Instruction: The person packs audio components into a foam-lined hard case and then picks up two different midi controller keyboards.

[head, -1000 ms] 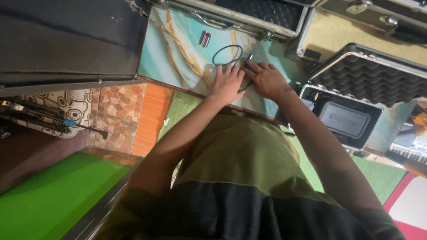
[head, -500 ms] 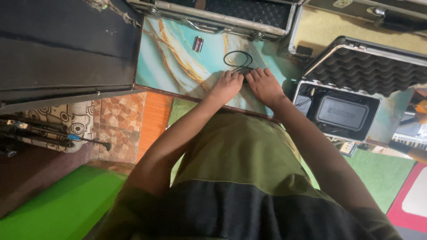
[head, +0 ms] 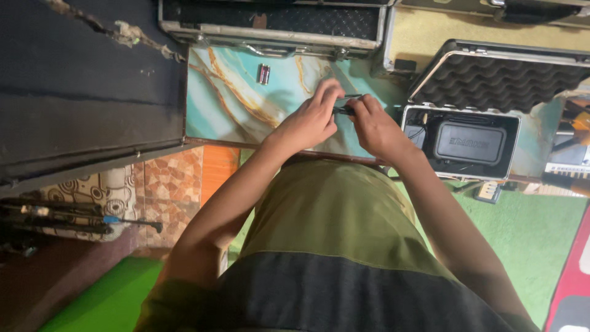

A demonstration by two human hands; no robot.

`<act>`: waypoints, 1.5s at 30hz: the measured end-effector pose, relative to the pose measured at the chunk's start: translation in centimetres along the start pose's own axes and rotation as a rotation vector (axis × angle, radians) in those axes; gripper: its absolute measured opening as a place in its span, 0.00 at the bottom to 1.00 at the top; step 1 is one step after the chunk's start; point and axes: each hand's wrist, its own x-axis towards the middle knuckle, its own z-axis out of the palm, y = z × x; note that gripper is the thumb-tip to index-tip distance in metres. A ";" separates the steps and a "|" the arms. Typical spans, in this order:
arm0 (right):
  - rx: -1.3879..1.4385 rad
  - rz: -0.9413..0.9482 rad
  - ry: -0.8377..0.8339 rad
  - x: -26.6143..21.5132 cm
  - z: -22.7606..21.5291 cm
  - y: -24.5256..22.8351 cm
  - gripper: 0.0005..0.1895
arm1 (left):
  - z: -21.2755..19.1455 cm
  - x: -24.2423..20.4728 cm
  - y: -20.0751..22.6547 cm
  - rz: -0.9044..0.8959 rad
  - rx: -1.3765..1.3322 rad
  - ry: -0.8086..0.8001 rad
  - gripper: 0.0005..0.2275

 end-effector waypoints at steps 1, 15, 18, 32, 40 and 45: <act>0.007 0.006 0.010 0.0 -0.9 -0.7 0.17 | -0.4 0.4 0.6 -0.018 -0.026 0.001 0.24; 0.136 0.082 0.035 -1.2 -4.4 -3.8 0.16 | -0.7 4.6 1.9 -0.126 0.086 -0.367 0.23; 0.149 0.088 0.044 -1.6 -4.2 -3.5 0.16 | 0.9 4.4 0.8 -0.096 0.032 -0.349 0.16; -0.005 -0.001 0.019 -2.6 -4.2 -1.8 0.15 | 2.4 4.4 0.2 -0.011 -0.219 -0.338 0.16; -0.120 -0.105 0.125 -2.4 -3.8 -2.4 0.16 | 0.3 4.8 1.6 -0.017 -0.158 -0.412 0.17; -0.204 0.062 -0.131 -1.7 -3.5 -2.7 0.33 | -1.1 5.1 1.4 0.024 -0.115 -0.420 0.14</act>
